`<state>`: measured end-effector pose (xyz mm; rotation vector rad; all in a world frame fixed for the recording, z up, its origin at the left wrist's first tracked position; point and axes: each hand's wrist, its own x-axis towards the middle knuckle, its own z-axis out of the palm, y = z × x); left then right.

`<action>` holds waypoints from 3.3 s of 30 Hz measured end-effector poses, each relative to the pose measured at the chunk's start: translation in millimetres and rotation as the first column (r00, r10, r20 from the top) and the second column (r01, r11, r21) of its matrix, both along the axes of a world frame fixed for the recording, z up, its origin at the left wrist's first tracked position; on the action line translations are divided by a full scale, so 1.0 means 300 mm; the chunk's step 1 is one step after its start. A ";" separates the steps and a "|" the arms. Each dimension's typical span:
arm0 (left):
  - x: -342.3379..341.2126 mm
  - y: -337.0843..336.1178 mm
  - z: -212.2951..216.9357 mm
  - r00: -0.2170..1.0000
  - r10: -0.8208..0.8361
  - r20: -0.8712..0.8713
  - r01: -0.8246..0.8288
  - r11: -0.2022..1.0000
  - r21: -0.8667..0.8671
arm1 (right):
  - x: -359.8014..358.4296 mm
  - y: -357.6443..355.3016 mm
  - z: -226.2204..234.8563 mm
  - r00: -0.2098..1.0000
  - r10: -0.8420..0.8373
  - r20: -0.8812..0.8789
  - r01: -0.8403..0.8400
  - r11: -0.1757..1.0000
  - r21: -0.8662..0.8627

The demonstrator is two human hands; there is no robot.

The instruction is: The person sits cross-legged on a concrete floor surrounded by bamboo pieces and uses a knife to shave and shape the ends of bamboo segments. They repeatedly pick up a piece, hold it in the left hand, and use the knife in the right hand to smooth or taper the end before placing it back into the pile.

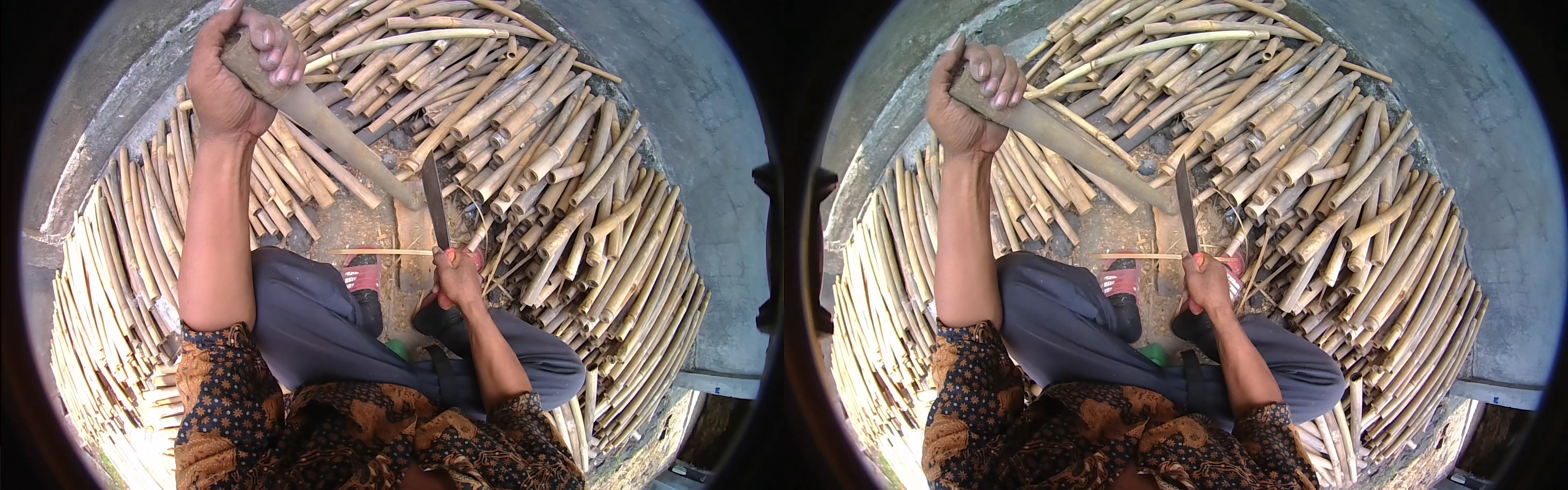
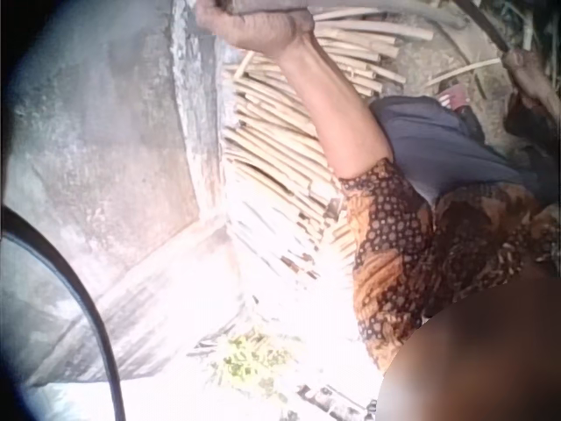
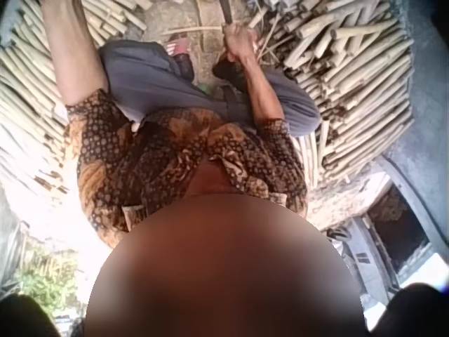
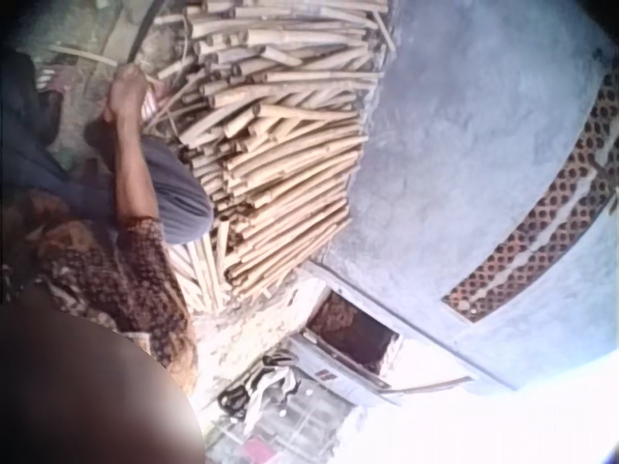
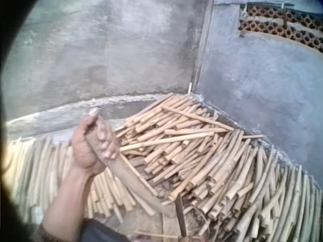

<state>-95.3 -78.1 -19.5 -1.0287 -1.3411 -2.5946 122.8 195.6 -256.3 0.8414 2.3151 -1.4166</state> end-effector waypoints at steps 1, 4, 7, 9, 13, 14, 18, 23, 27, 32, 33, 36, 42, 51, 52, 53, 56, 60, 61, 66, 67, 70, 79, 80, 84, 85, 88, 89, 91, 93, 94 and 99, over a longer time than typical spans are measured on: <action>0.005 0.000 0.003 1.000 0.031 0.006 -0.031 1.000 0.003 | -0.001 -0.013 0.047 0.988 0.007 -0.154 -0.002 0.999 0.036; 0.019 0.018 0.008 0.999 0.043 0.020 -0.043 0.999 -0.016 | 0.007 -0.021 0.157 0.882 -0.040 -0.469 0.089 0.992 0.083; 0.030 0.041 0.018 1.000 0.012 0.016 -0.012 0.999 -0.032 | 0.008 0.006 0.147 0.614 0.005 -0.789 0.090 0.993 0.077; 0.037 0.055 0.025 1.000 -0.004 0.018 0.005 0.999 -0.052 | -0.010 0.022 0.050 0.437 0.109 -0.893 0.027 0.991 0.134; 0.047 0.077 0.026 0.999 -0.037 -0.014 0.036 0.998 -0.053 | 0.041 0.048 -0.206 0.942 0.317 -0.111 -0.208 0.810 0.548; 0.056 0.079 0.020 0.998 -0.060 -0.021 0.058 0.995 -0.085 | 0.067 0.044 -0.248 0.959 0.283 -0.024 -0.233 0.833 0.503; 0.047 0.079 -0.001 0.998 -0.054 0.026 0.055 0.997 -0.047 | 0.073 0.050 -0.232 0.987 0.156 0.026 -0.158 0.950 0.268; -0.002 0.027 0.010 0.998 0.057 0.010 -0.056 0.997 -0.045 | 0.025 0.028 0.011 0.954 0.125 -0.271 -0.047 0.959 0.280; -0.014 0.016 0.014 1.000 0.008 0.022 -0.008 1.000 -0.017 | 0.024 0.025 0.042 0.723 0.048 -0.689 0.067 0.988 0.140; -0.005 0.030 0.016 0.999 0.045 0.012 -0.045 0.998 -0.038 | 0.061 0.012 -0.156 0.949 0.312 -0.057 -0.254 0.856 0.450; -0.001 0.031 0.017 0.999 0.043 0.011 -0.042 0.999 -0.033 | 0.070 0.017 -0.191 0.941 0.330 -0.077 -0.266 0.860 0.435; 0.013 0.022 0.034 0.999 0.042 0.007 -0.042 0.999 0.005 | 0.082 0.032 -0.241 0.960 0.277 -0.031 -0.245 0.891 0.382; 0.019 0.048 0.020 1.000 0.026 -0.011 -0.027 0.999 -0.026 | 0.017 0.023 -0.097 0.994 0.065 -0.086 -0.057 0.994 0.097; 0.008 0.043 0.019 0.998 -0.040 -0.039 0.038 0.998 -0.053 | 0.040 0.032 -0.034 0.651 0.243 -0.719 0.008 0.945 0.326; 0.008 0.045 0.019 0.999 -0.030 -0.032 0.028 0.998 -0.058 | 0.048 0.031 -0.081 0.724 0.238 -0.647 -0.042 0.952 0.302; 0.007 0.049 0.018 1.000 -0.018 -0.025 0.017 0.998 -0.061 | 0.051 0.031 -0.130 0.837 0.288 -0.466 -0.090 0.912 0.401; 0.016 0.061 0.010 0.998 -0.045 -0.033 0.044 0.998 -0.045 | 0.041 0.047 -0.224 0.942 0.326 -0.078 -0.232 0.802 0.551; 0.016 0.059 0.008 0.996 -0.084 -0.039 0.081 0.994 -0.067 | 0.010 0.078 -0.139 0.986 0.085 0.146 -0.058 0.981 -0.184; 0.012 0.056 0.008 0.995 -0.094 -0.046 0.090 0.994 -0.066 | -0.003 0.084 -0.092 0.997 -0.033 0.071 0.057 0.931 -0.360; 0.006 0.036 0.014 0.998 -0.051 -0.043 0.049 0.998 -0.048 | -0.005 0.052 0.061 0.840 -0.008 -0.543 0.055 0.996 0.069; 0.007 0.033 0.017 0.998 -0.044 -0.043 0.042 0.998 -0.050 | 0.002 0.045 0.053 0.743 -0.021 -0.668 0.070 0.996 0.048; 0.006 0.040 0.022 0.998 -0.032 -0.057 0.028 0.997 -0.066 | 0.033 0.042 -0.042 0.720 0.174 -0.672 0.017 0.963 0.268; -0.003 0.049 0.015 0.994 -0.083 -0.077 0.077 0.995 -0.068 | 0.009 0.055 -0.102 0.993 -0.029 0.117 0.063 0.953 -0.296; -0.008 0.046 0.013 0.993 -0.088 -0.083 0.082 0.994 -0.067 | 0.013 0.050 -0.061 0.998 0.026 0.060 -0.022 0.997 -0.079; -0.011 0.033 0.003 0.996 -0.062 -0.059 0.058 0.996 -0.070 | 0.025 0.033 0.023 0.815 0.059 -0.576 -0.015 0.997 0.081; -0.010 0.031 0.003 0.997 -0.062 -0.049 0.058 0.995 -0.076 | 0.029 0.028 0.008 0.782 0.092 -0.616 0.019 0.985 0.172; -0.008 0.034 0.004 0.996 -0.068 -0.060 0.064 0.996 -0.070 | 0.056 0.042 -0.106 0.693 0.251 -0.676 0.010 0.934 0.357; -0.006 0.037 0.003 0.996 -0.069 -0.061 0.065 0.996 -0.067 | 0.065 0.050 -0.158 0.838 0.318 -0.443 -0.082 0.876 0.475; -0.002 0.044 0.002 0.996 -0.063 -0.068 0.059 0.997 -0.058 | 0.077 0.070 -0.246 0.952 0.288 0.103 -0.294 0.770 0.566; 0.006 0.049 -0.003 0.997 -0.073 -0.040 0.070 0.995 -0.069 | 0.097 0.078 -0.282 0.965 0.262 0.004 -0.232 0.844 0.483; 0.009 0.047 -0.005 0.997 -0.073 -0.021 0.071 0.995 -0.075 | 0.101 0.079 -0.278 0.978 0.204 0.036 -0.199 0.881 0.429; -0.012 0.018 0.002 0.997 -0.057 -0.045 0.055 0.998 -0.039 | 0.059 0.048 -0.106 0.959 0.190 -0.208 -0.115 0.939 0.324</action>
